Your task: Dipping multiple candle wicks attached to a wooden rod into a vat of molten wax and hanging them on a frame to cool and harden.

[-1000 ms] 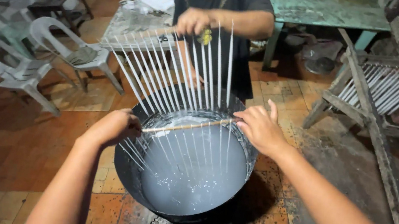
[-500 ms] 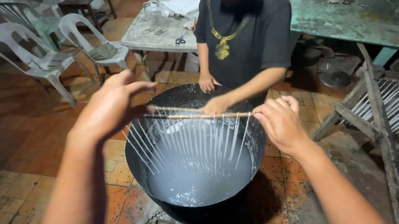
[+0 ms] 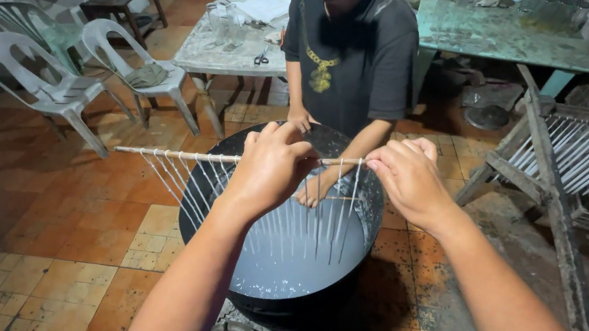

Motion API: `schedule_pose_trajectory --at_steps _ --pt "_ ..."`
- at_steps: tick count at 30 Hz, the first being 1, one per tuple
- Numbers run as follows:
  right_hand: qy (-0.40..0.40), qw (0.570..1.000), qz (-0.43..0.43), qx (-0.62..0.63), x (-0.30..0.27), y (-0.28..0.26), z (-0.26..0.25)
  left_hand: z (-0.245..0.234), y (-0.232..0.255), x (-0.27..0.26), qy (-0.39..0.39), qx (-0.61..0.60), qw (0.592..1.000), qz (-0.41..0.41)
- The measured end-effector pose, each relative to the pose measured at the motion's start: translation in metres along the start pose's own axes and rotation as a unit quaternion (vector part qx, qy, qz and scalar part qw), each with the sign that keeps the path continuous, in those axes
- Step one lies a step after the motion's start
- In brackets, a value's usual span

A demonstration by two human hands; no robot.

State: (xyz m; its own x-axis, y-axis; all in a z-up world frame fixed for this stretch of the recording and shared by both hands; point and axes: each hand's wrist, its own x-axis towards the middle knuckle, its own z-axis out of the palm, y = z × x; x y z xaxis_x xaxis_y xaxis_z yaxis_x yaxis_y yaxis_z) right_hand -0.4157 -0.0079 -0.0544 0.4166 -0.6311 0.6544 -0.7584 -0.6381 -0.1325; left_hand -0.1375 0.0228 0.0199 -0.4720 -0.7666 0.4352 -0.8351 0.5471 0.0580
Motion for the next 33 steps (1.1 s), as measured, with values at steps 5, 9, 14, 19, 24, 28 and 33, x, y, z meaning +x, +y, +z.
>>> schedule_pose_trajectory --at_steps 5,9,14,19,24,28,33 --pt "-0.002 1.000 -0.005 -0.012 0.003 -0.002 -0.008 -0.002 0.004 0.001 0.008 0.002 1.000 -0.003" --pt "-0.003 1.000 -0.007 -0.009 0.005 0.003 -0.007 0.004 0.004 0.003 0.030 0.016 0.999 -0.002" --pt "-0.006 1.000 -0.007 0.007 0.009 0.005 -0.004 0.017 -0.001 0.003 0.061 0.009 0.998 -0.006" --pt "-0.024 1.000 -0.002 0.012 0.016 0.012 -0.003 -0.002 -0.020 -0.012 0.160 0.001 0.987 0.034" --pt "-0.020 0.998 -0.016 0.050 0.034 0.017 -0.016 -0.089 -0.058 -0.061 0.321 0.014 0.947 0.018" --pt "-0.025 0.996 -0.026 0.079 0.050 0.017 -0.024 -0.115 -0.100 -0.095 0.346 0.074 0.935 -0.034" --pt "-0.125 0.986 0.066 0.090 0.063 0.021 -0.031 -0.117 -0.120 -0.106 0.251 0.012 0.960 -0.123"
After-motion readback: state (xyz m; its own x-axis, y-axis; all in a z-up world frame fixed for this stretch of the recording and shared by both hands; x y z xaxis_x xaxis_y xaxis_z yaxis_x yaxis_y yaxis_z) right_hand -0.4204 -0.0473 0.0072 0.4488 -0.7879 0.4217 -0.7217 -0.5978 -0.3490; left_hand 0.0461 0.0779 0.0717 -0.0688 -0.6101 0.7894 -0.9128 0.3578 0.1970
